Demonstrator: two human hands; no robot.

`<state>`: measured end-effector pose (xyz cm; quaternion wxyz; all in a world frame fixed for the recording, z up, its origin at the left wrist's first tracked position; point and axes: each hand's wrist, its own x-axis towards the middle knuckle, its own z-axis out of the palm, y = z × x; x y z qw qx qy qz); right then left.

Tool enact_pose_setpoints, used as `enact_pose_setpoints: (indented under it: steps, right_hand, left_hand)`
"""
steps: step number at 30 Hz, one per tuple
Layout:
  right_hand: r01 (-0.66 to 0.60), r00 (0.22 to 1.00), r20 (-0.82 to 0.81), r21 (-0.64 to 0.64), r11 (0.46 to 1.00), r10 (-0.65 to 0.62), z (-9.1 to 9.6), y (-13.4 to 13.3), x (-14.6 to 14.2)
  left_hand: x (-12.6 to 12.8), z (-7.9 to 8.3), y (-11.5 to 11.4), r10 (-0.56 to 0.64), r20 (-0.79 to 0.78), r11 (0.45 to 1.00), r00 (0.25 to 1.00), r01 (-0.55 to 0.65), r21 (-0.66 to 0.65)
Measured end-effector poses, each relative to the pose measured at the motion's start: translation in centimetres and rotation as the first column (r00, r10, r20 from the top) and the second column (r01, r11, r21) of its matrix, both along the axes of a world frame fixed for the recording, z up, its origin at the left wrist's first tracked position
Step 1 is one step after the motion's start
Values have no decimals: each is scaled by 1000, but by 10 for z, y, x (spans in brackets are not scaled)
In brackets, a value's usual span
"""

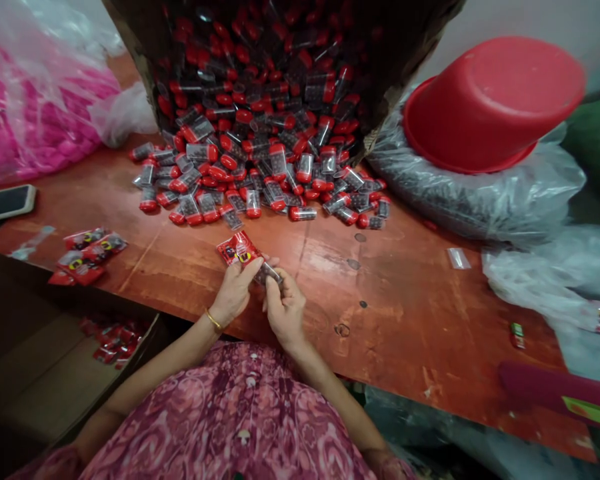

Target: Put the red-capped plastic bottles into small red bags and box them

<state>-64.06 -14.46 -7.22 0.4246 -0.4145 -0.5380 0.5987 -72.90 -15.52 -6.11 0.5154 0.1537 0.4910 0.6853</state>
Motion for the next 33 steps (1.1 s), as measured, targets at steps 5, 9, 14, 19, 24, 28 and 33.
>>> enact_pose_setpoints:
  steps: [5,9,14,19,24,28,33]
  right_hand:
    - [39,997,59,103,994,-46,-5,5,0]
    - [-216,976,-14,-17,976,216,0,12,3]
    - [-305,952,-14,-23,952,305,3,16,5]
    - [-321,941,164,145,936,297,-1,39,-6]
    - [-336,765,625,593,732,-155,-7,132,-12]
    - [-469,552,782,578,668,-289,-23,179,-14]
    - [-566,488,844,501,655,-224,-36,145,-1]
  left_hand:
    - [11,2,-3,5,19,1000,1000,-5,25]
    - [-2,9,-3,69,116,997,991,-66,-31]
    - [-10,12,-4,74,189,996,979,-64,-55]
    - [-13,10,-4,105,175,994,979,-103,-23]
    - [-77,1,-17,503,197,859,841,-513,-3]
    - [-119,-5,-35,740,180,647,649,-759,77]
    - [-96,-10,-28,551,-295,818,781,-575,7]
